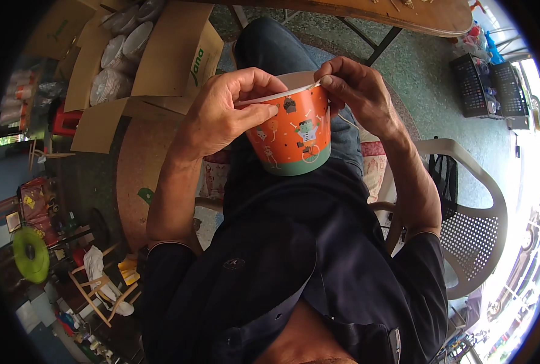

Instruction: Attaching strings to paper Halloween-themed buckets for packaging.

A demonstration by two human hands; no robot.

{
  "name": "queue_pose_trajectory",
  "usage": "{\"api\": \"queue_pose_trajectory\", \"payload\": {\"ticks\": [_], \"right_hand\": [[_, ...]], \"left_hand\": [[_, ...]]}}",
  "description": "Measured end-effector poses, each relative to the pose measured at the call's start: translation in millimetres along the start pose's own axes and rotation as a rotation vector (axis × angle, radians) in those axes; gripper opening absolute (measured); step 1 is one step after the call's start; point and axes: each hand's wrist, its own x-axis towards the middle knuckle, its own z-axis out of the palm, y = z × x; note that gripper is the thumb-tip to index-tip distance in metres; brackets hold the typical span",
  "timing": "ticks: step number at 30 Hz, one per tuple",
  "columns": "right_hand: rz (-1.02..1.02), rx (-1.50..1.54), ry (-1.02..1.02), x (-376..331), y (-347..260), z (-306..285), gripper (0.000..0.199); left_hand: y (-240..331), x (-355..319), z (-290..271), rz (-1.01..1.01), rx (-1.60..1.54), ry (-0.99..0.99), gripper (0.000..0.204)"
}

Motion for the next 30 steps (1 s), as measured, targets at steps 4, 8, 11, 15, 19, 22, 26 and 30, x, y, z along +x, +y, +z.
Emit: {"api": "queue_pose_trajectory", "payload": {"ticks": [4,8,11,15,19,22,26,30], "right_hand": [[-0.053,-0.049,0.096,0.3,3.7,2.4,0.018],[-0.233,0.005,0.226,-6.9,-8.6,11.0,0.014],[-0.190,0.042,0.145,-16.5,-15.1,18.3,0.014],[-0.153,0.032,0.095,-21.2,-21.5,34.5,0.011],[-0.122,-0.027,0.089,-20.8,-16.8,36.0,0.011],[-0.115,-0.026,0.082,-21.5,-18.0,37.5,0.011],[-0.114,-0.072,0.084,-21.2,-19.6,37.3,0.011],[-0.086,-0.049,0.086,-21.4,-17.3,37.3,0.013]], "left_hand": [[-0.7,0.7,2.2,0.017,-0.040,0.033,0.025],[1.5,-1.5,11.1,0.116,-0.006,0.208,0.025],[6.3,-4.1,15.8,0.120,0.126,0.223,0.029],[-1.6,-1.8,23.3,0.340,0.283,0.238,0.037],[-1.5,-2.1,28.0,0.388,0.387,0.246,0.036],[-4.5,-1.4,29.5,0.432,0.351,0.266,0.031],[-4.1,-0.6,28.6,0.452,0.419,0.275,0.018],[-1.0,-0.1,28.8,0.467,0.466,0.282,0.009]]}}
